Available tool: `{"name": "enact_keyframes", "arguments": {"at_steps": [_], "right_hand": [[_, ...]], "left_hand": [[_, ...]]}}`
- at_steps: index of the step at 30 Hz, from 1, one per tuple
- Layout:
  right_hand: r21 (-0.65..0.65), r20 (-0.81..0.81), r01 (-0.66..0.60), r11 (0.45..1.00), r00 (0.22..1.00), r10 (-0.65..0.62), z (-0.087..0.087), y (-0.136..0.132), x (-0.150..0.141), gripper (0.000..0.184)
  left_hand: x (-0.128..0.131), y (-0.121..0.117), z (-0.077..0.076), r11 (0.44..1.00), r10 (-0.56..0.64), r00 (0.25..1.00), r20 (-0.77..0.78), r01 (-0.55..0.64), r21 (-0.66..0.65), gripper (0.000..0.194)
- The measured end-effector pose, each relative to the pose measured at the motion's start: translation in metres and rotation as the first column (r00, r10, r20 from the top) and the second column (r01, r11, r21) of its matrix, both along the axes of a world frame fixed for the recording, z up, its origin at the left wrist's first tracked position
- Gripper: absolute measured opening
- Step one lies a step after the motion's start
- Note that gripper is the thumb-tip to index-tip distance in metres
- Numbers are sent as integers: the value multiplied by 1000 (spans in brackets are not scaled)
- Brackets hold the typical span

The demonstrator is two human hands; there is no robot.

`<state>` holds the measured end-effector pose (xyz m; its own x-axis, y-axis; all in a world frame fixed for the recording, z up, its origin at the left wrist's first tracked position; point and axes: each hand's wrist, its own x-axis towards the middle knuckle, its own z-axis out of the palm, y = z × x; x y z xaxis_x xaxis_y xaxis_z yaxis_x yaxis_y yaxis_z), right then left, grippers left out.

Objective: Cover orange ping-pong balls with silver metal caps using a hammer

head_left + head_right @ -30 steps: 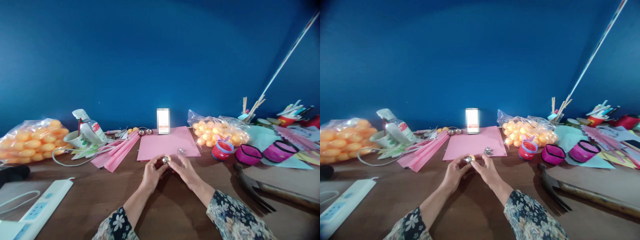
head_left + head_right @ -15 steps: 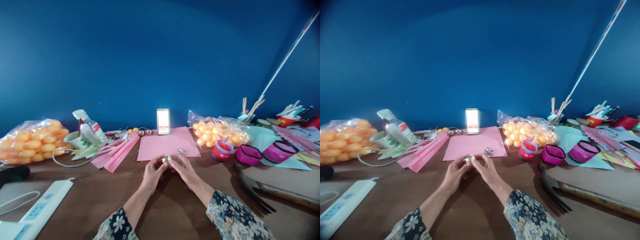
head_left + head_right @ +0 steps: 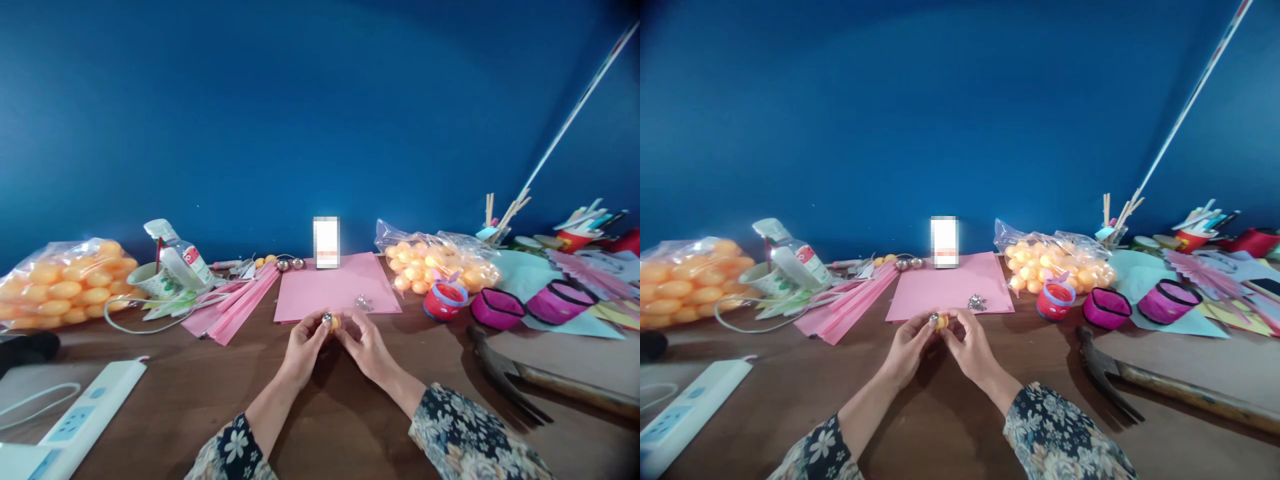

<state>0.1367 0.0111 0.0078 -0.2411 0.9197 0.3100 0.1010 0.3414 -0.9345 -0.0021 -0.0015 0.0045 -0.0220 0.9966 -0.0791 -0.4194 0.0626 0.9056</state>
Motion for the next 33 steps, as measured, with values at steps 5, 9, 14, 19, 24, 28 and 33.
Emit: {"name": "enact_keyframes", "arguments": {"at_steps": [5,9,14,19,24,28,33], "right_hand": [[5,19,4,1000,1000,-5,-1,-2,-1,23],[35,34,7,999,999,-8,-2,-2,0,27],[132,68,28,991,997,-37,-1,-4,0,26],[122,71,24,992,997,-33,-1,-5,0,25],[-17,-25,12,1000,1000,-12,2,-3,0,27],[-84,-70,18,996,997,-24,5,-3,0,27],[-93,-86,19,996,996,-27,5,-3,1,27]], "left_hand": [[1,-1,2,1000,8,1000,4,-8,-13,43],[0,-4,5,999,-36,999,25,37,-16,41],[0,-2,4,1000,-12,999,32,12,-13,38],[-1,0,3,1000,0,999,37,1,-29,36],[1,-4,7,999,-39,999,27,39,12,41],[3,-6,9,996,2,996,-91,6,93,46],[3,-5,8,994,-1,995,-96,12,110,43]]}}
